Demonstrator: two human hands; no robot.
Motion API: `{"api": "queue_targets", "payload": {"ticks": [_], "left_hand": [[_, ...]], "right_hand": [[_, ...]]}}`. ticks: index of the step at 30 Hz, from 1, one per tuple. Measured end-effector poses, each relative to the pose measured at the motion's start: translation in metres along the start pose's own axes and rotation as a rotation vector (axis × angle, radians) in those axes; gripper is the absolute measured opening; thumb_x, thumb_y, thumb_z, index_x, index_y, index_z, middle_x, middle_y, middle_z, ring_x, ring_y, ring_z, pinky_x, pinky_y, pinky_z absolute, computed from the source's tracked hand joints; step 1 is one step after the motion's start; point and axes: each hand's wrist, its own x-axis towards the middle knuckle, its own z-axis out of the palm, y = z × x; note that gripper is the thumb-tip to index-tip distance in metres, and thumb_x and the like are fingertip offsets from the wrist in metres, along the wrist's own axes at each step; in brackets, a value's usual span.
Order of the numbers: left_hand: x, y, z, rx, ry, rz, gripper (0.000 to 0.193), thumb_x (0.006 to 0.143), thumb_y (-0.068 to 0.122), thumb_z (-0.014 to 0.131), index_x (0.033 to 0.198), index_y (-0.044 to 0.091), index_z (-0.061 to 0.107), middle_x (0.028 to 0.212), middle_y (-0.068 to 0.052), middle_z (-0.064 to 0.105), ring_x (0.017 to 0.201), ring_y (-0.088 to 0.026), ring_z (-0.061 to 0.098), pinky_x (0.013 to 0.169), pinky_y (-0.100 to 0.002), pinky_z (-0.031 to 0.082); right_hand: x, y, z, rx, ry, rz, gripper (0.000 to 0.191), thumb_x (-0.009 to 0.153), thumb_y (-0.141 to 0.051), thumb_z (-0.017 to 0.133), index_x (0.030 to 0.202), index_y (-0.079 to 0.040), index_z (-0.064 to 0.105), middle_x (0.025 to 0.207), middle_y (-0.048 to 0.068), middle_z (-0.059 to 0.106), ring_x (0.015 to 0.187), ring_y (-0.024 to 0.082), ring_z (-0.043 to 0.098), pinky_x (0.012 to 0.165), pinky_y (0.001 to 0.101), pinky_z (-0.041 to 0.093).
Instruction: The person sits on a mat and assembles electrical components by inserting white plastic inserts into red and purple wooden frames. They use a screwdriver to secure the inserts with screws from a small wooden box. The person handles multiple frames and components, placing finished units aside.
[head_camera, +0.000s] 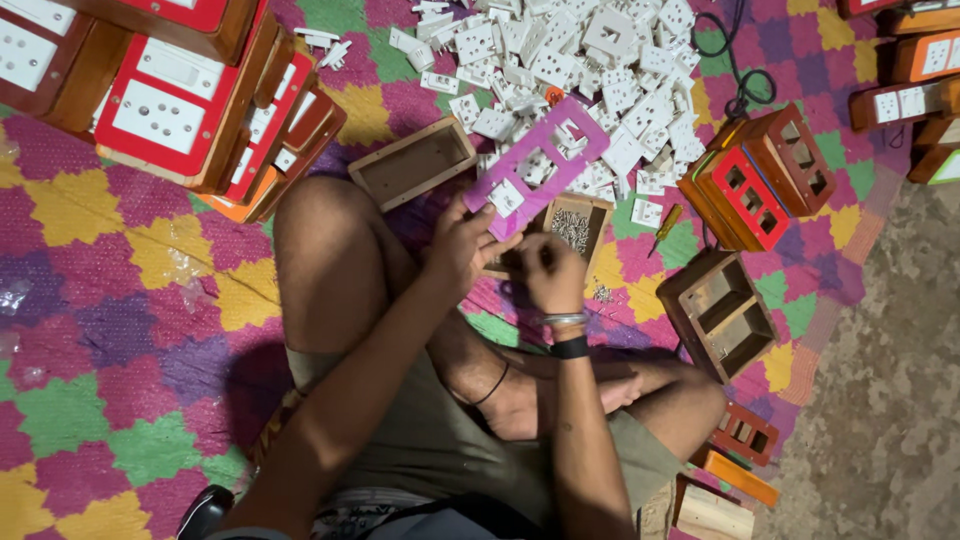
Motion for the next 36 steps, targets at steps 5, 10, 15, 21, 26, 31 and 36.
{"api": "queue_targets", "payload": {"ticks": [5,10,15,21,26,31,36], "left_hand": [[-0.003,0.014,-0.001,0.028,0.081,0.156,0.036,0.1,0.008,0.056,0.135,0.014,0.05,0.126,-0.008,0.064,0.112,-0.027,0.069,0.094,-0.048,0.059],[-0.001,0.023,-0.003,0.039,0.128,0.154,0.03,0.103,0.01,0.056,0.132,0.009,0.053,0.123,-0.008,0.064,0.108,-0.024,0.07,0.095,-0.046,0.062],[0.002,0.017,-0.001,0.068,0.086,0.146,0.03,0.102,0.008,0.055,0.132,0.009,0.051,0.123,-0.008,0.065,0.109,-0.025,0.07,0.093,-0.048,0.063],[0.003,0.016,-0.001,0.1,0.083,0.159,0.033,0.101,0.006,0.055,0.134,0.01,0.051,0.124,-0.009,0.064,0.11,-0.027,0.069,0.091,-0.05,0.063],[0.001,0.015,0.001,0.151,0.094,0.201,0.033,0.101,0.006,0.058,0.134,0.008,0.052,0.124,-0.009,0.062,0.11,-0.023,0.067,0.09,-0.049,0.064],[-0.001,0.007,0.001,0.287,0.046,0.289,0.033,0.101,0.01,0.059,0.134,0.008,0.056,0.124,-0.006,0.059,0.109,-0.019,0.065,0.087,-0.045,0.064],[0.0,-0.004,0.002,0.364,0.01,0.269,0.029,0.104,0.012,0.059,0.131,0.003,0.057,0.12,-0.012,0.065,0.106,-0.022,0.067,0.088,-0.045,0.064]], "right_hand": [[0.001,-0.023,0.011,-0.43,-0.332,0.058,0.013,0.089,-0.018,0.07,0.101,-0.014,0.074,0.092,0.018,0.073,0.079,0.043,0.069,0.07,0.053,0.055],[0.021,-0.037,0.021,-0.471,-0.517,0.077,0.021,0.085,-0.03,0.074,0.094,-0.011,0.072,0.086,0.019,0.073,0.079,0.043,0.07,0.07,0.0537,0.056],[0.034,-0.023,0.054,-0.549,-0.513,0.207,0.018,0.079,-0.022,0.075,0.089,-0.007,0.073,0.086,0.025,0.072,0.082,0.043,0.072,0.074,0.0504,0.059],[0.022,-0.02,0.057,-0.473,-0.378,0.238,0.016,0.079,-0.018,0.075,0.087,-0.004,0.074,0.083,0.026,0.072,0.08,0.044,0.071,0.074,0.0517,0.058],[0.006,-0.025,0.034,-0.136,-0.204,0.216,0.014,0.084,-0.015,0.074,0.093,-0.005,0.078,0.081,0.016,0.077,0.068,0.028,0.074,0.066,0.0394,0.058],[0.01,-0.023,0.017,0.439,-0.029,0.265,0.012,0.091,-0.011,0.074,0.096,-0.003,0.08,0.086,0.007,0.078,0.067,0.011,0.068,0.059,0.0244,0.053],[0.024,-0.02,0.009,0.797,0.051,0.593,0.013,0.091,-0.011,0.076,0.1,-0.001,0.077,0.072,0.004,0.07,0.053,0.007,0.057,0.042,0.0198,0.037]]}}
